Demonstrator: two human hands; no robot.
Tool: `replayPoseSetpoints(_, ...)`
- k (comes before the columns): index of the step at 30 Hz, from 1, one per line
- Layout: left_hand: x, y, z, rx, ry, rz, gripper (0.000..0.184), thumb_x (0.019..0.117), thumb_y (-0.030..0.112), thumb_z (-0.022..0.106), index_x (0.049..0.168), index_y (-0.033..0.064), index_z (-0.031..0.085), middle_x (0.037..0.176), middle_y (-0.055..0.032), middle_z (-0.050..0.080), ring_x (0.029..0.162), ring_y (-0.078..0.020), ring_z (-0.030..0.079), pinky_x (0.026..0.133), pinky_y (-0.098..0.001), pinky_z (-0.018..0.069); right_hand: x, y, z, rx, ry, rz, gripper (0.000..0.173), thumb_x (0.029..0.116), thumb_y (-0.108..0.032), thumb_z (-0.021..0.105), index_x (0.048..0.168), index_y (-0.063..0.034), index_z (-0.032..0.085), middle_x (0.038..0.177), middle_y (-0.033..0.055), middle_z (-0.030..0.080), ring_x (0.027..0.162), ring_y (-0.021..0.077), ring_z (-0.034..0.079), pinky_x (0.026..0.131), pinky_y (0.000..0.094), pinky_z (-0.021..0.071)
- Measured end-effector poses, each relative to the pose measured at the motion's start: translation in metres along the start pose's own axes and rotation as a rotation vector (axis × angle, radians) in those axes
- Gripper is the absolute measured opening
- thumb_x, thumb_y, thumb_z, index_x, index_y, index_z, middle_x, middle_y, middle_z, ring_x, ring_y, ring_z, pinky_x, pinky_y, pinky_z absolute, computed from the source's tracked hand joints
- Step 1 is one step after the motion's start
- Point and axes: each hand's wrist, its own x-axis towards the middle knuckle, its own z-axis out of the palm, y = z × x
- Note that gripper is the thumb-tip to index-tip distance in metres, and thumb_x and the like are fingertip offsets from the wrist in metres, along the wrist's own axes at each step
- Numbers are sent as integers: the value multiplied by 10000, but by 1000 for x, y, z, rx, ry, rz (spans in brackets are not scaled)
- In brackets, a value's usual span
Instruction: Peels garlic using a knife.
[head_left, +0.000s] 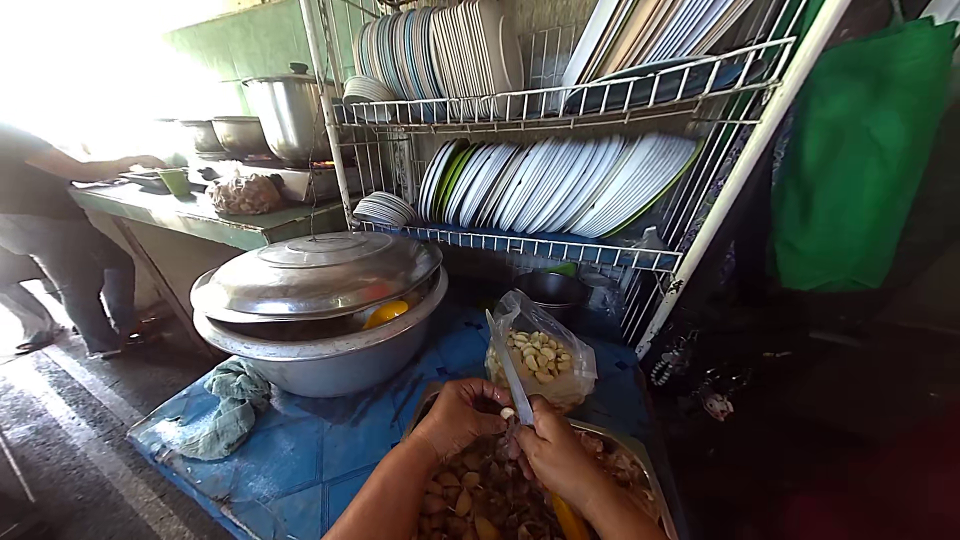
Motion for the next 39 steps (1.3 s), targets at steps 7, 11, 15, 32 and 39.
replayPoseSetpoints(7,1,-3,6,236,84,56,189,799,-57,790,966,-14,712,957,-69,728,854,-98,694,823,-269,590,0,-1,1,-46,10,-9,270,1042,-82,423,1302,-16,445,822,45,612,597,123,603,569,293,535)
replayPoseSetpoints(11,1,-1,10,339,111,63,175,804,-14,808,951,-9,713,942,-66,728,839,-81,693,816,-253,586,0,-2,2,-60,6,-4,289,1034,-57,413,1319,-14,427,838,56,616,602,128,603,580,298,534)
replayPoseSetpoints(15,-1,1,14,373,126,83,146,803,-8,805,921,-7,718,958,-68,725,851,-73,682,818,-243,574,0,-3,2,-88,13,-5,282,1026,-49,409,1305,-10,419,841,55,605,610,131,604,588,302,536)
replayPoseSetpoints(32,-4,4,18,299,82,103,119,829,-30,769,939,-6,732,950,-57,731,856,-65,687,825,-238,579,0,-4,4,-184,70,30,244,1049,-81,433,1280,-3,440,879,84,605,708,180,643,694,363,562)
replayPoseSetpoints(39,-2,5,8,-80,-13,-134,156,898,-70,687,1043,-18,667,973,-68,702,858,-136,690,823,-297,593,-1,-5,2,50,79,102,212,1052,-53,419,1263,-25,419,771,39,569,542,122,575,517,285,522)
